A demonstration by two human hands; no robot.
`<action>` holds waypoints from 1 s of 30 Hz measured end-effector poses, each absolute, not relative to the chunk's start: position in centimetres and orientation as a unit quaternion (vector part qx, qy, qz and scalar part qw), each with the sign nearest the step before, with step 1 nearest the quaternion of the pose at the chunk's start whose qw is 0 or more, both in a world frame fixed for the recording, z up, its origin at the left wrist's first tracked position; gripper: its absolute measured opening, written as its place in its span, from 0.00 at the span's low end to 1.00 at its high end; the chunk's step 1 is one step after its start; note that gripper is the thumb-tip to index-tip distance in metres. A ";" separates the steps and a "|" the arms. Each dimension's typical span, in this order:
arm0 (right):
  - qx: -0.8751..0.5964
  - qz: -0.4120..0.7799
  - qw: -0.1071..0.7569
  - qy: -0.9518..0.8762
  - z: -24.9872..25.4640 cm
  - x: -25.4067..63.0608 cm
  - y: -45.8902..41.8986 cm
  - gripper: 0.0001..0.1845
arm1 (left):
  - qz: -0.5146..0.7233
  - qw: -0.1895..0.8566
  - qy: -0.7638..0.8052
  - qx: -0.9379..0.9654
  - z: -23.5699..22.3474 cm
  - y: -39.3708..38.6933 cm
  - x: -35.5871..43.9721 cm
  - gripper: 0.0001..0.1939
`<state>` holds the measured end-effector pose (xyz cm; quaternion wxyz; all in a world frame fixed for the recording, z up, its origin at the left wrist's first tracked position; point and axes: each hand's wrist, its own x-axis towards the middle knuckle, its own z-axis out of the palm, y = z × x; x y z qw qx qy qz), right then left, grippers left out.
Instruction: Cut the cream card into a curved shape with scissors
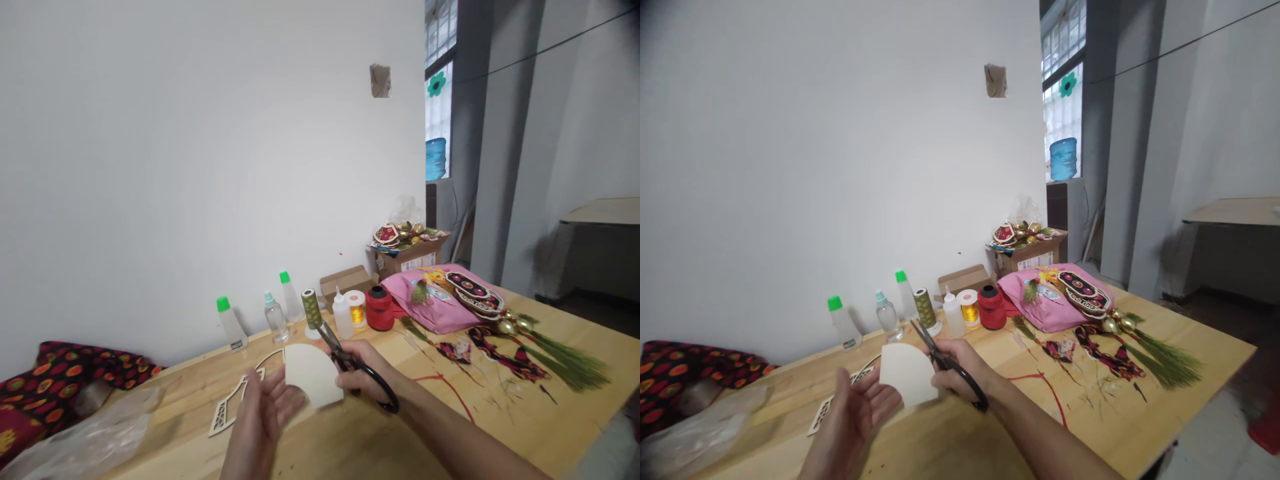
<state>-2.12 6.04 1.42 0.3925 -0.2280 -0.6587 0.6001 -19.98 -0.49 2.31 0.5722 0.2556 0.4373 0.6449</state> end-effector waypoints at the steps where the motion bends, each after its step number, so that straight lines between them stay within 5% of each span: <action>1: -0.224 0.599 0.376 -0.670 1.5 -2.0 6.0 0.16 | 0.620 0.588 0.436 0.281 2.5 -0.6 -19.9 0.22; 5: -0.224 0.579 0.344 -0.705 1.6 -1.8 5.6 0.20 | 0.551 0.598 0.489 0.316 2.9 -1.4 -19.0 0.10; 9: -0.264 0.511 0.399 -0.714 0.8 -2.1 6.5 0.19 | 0.537 0.629 0.461 0.323 2.2 -1.3 -18.4 0.16; 14: -0.352 0.352 0.460 -0.735 -0.4 -2.6 7.7 0.21 | 0.675 0.527 0.423 0.296 1.6 -0.2 -18.4 0.19; 23: -0.419 0.194 0.364 -0.809 0.2 -4.0 4.3 0.25 | 0.725 0.441 0.463 0.256 2.9 -0.7 -16.7 0.19; 30: -0.473 0.223 0.345 -0.779 0.3 -4.3 4.9 0.21 | 0.746 0.442 0.445 0.224 2.3 -0.5 -16.5 0.16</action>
